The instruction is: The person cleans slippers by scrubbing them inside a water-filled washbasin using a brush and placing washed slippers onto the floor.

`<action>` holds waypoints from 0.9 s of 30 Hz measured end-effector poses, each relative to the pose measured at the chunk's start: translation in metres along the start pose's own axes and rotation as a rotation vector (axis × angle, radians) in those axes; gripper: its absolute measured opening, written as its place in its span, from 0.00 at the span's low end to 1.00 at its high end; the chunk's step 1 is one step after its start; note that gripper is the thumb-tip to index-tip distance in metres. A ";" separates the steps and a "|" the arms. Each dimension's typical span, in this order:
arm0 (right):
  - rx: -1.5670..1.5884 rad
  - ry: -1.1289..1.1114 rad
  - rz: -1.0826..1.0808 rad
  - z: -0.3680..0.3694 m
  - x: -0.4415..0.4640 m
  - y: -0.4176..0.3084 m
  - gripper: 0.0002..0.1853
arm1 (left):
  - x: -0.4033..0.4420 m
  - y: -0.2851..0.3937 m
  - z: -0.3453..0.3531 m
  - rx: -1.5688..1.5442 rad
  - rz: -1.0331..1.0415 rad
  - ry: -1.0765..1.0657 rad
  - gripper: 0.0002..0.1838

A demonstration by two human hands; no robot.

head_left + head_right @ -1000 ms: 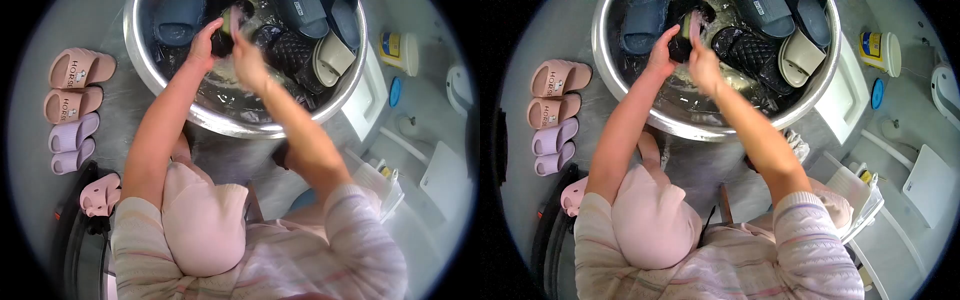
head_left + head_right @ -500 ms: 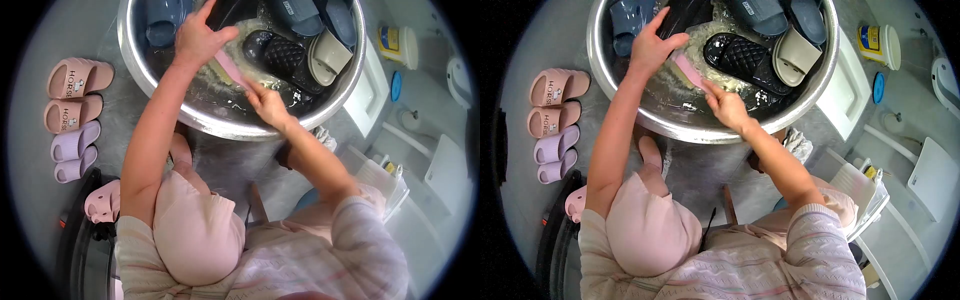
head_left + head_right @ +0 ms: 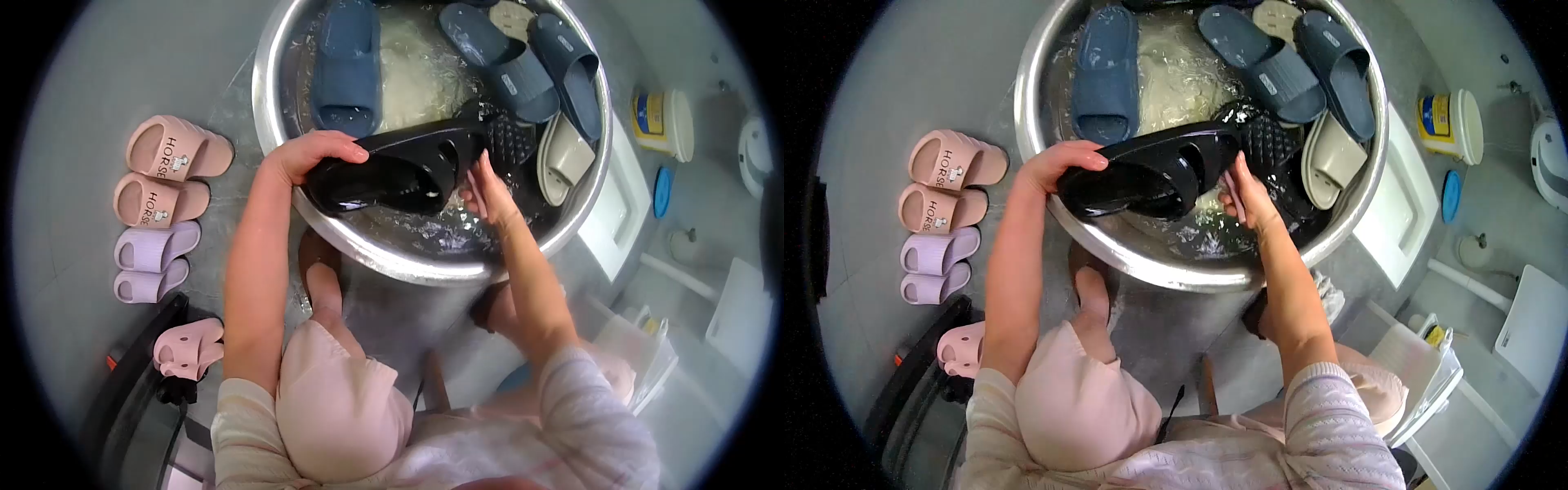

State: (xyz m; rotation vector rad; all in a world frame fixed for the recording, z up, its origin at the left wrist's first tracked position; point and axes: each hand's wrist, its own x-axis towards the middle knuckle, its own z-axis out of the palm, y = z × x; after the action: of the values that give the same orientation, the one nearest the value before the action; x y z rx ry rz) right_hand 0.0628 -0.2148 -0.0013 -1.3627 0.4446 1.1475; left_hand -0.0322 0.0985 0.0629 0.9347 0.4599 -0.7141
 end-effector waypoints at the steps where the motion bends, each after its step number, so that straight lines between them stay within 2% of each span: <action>1: 0.035 -0.008 -0.014 -0.001 0.001 0.001 0.32 | 0.004 0.002 -0.005 -0.038 -0.027 0.023 0.15; 5: 0.161 -0.030 -0.034 -0.006 0.005 0.010 0.25 | 0.023 0.011 -0.008 0.188 -0.021 0.207 0.13; 7: 0.162 0.051 -0.055 0.008 0.008 0.006 0.14 | 0.028 0.018 -0.008 0.415 0.035 0.380 0.14; 9: 0.219 0.058 -0.055 0.020 0.008 0.003 0.12 | 0.027 0.011 0.013 1.046 0.336 0.911 0.12; 10: 0.201 0.086 -0.055 0.024 0.012 0.004 0.12 | 0.026 0.003 0.028 1.357 0.622 1.166 0.10; 11: 0.181 0.117 -0.049 0.025 0.017 0.007 0.11 | 0.020 0.009 0.049 1.376 0.957 1.249 0.08; 13: 0.162 0.161 -0.038 0.031 0.020 0.007 0.10 | 0.018 0.008 0.078 1.203 0.882 1.027 0.11; 15: 0.156 0.190 -0.025 0.037 0.020 0.003 0.10 | 0.022 0.014 0.089 1.172 0.229 0.560 0.17; 16: 0.114 0.182 -0.063 0.037 0.026 0.005 0.11 | 0.031 0.004 0.082 1.088 0.220 0.506 0.24; 19: 0.018 0.167 -0.019 0.032 0.027 0.002 0.14 | 0.063 -0.017 0.063 0.434 0.173 0.389 0.23; 20: -0.040 0.189 0.031 0.032 0.026 0.000 0.18 | 0.079 -0.032 0.052 0.016 0.178 0.227 0.24; 21: -0.056 0.201 0.017 0.030 0.035 0.003 0.20 | 0.073 -0.027 0.057 -0.163 0.175 0.108 0.24; 23: -0.085 0.219 -0.013 0.026 0.049 0.013 0.23 | 0.091 -0.035 0.057 -0.268 0.229 0.017 0.20; 25: -0.329 0.134 -0.024 0.022 0.037 0.004 0.27 | 0.116 -0.045 0.045 -0.458 0.204 -0.001 0.13; 26: -0.417 0.096 0.002 0.023 0.028 -0.003 0.28 | 0.121 -0.047 0.036 -0.497 0.202 -0.045 0.14; 27: -0.446 0.127 0.023 0.028 0.017 -0.011 0.30 | 0.128 -0.049 0.029 -0.561 0.292 0.019 0.16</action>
State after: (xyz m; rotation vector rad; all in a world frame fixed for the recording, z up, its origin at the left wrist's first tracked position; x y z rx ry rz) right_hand 0.0690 -0.1809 -0.0030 -1.8279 0.3033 1.2290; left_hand 0.0217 0.0093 -0.0313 0.4635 0.4937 -0.2820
